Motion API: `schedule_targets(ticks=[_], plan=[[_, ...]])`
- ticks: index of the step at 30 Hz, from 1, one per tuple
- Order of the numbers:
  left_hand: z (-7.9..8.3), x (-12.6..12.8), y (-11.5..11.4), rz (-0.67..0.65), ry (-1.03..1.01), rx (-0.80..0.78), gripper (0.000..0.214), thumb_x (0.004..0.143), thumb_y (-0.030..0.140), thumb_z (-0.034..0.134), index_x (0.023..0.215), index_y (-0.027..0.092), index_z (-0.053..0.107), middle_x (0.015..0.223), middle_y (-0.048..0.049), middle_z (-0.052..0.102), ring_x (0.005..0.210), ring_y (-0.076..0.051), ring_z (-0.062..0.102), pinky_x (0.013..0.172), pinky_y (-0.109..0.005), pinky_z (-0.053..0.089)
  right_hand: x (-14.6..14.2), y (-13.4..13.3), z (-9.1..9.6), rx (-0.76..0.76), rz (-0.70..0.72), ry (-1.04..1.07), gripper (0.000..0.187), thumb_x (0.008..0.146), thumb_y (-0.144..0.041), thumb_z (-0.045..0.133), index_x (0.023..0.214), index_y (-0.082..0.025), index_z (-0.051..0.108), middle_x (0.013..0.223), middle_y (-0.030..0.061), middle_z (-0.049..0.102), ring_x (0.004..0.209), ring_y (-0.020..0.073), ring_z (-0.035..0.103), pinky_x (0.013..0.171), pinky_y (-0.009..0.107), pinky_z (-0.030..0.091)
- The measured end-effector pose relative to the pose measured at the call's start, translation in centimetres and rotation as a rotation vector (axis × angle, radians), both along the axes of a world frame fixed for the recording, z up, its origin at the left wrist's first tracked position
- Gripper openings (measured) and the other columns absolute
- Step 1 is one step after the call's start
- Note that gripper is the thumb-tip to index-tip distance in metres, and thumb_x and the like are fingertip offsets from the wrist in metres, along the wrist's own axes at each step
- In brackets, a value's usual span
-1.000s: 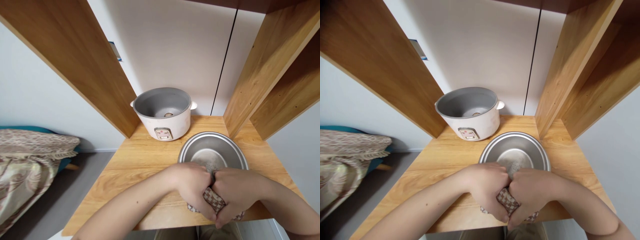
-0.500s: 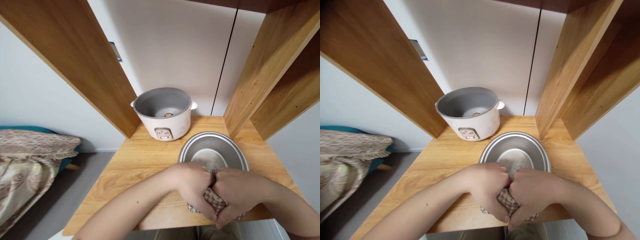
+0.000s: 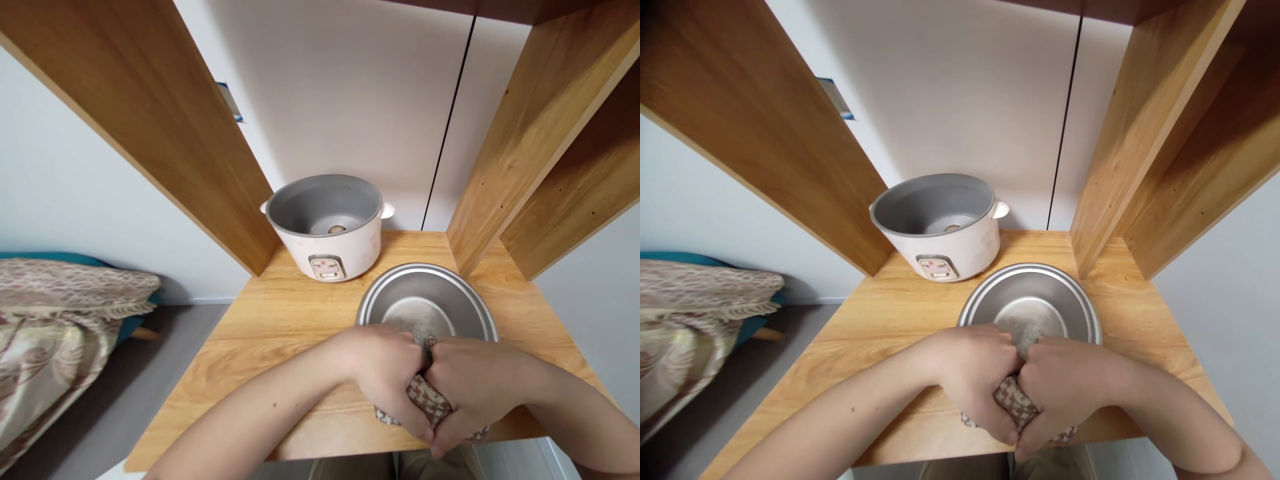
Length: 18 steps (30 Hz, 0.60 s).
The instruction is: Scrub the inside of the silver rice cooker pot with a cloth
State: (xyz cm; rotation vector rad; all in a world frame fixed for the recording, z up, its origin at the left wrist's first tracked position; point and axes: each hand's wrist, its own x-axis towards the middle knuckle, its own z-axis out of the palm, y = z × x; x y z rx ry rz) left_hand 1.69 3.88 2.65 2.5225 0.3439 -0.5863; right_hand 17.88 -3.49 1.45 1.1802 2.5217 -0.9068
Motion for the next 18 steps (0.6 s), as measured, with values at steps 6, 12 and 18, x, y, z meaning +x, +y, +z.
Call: schedule_targets(ticks=[6, 12, 18], plan=[[0.2, -0.1, 0.5, -0.036, -0.012, 0.017, 0.060, 0.058, 0.079, 0.066, 0.068, 0.021, 0.074, 0.058, -0.0044, 0.068, 0.047, -0.017, 0.052, 0.050, -0.031, 0.042, -0.4, -0.1, 0.5, -0.114, -0.063, -0.013, 0.047, 0.074, -0.063, 0.067, 0.082, -0.018, 0.076, 0.071, 0.0034, 0.069, 0.066, 0.0177, 0.058, 0.063, 0.028, 0.042], [-0.1, -0.4, 1.2, -0.045, -0.082, 0.033, 0.063, 0.068, 0.083, 0.058, 0.069, 0.023, 0.076, 0.058, -0.0047, 0.068, 0.046, -0.017, 0.052, 0.048, -0.031, 0.037, 0.3, 0.2, 0.4, -0.158, -0.038, -0.037, 0.051, 0.074, -0.068, 0.065, 0.064, -0.018, 0.069, 0.056, 0.0005, 0.059, 0.055, 0.0153, 0.050, 0.058, 0.028, 0.040], [-0.1, -0.5, 1.8, -0.094, -0.159, 0.023, 0.057, 0.068, 0.080, 0.062, 0.067, 0.025, 0.076, 0.057, -0.0027, 0.070, 0.045, -0.015, 0.049, 0.048, -0.031, 0.034, 0.6, 0.6, 0.8, -0.203, -0.012, -0.073, 0.051, 0.072, -0.067, 0.066, 0.058, -0.018, 0.063, 0.053, -0.0005, 0.056, 0.051, 0.0145, 0.047, 0.056, 0.028, 0.040]])
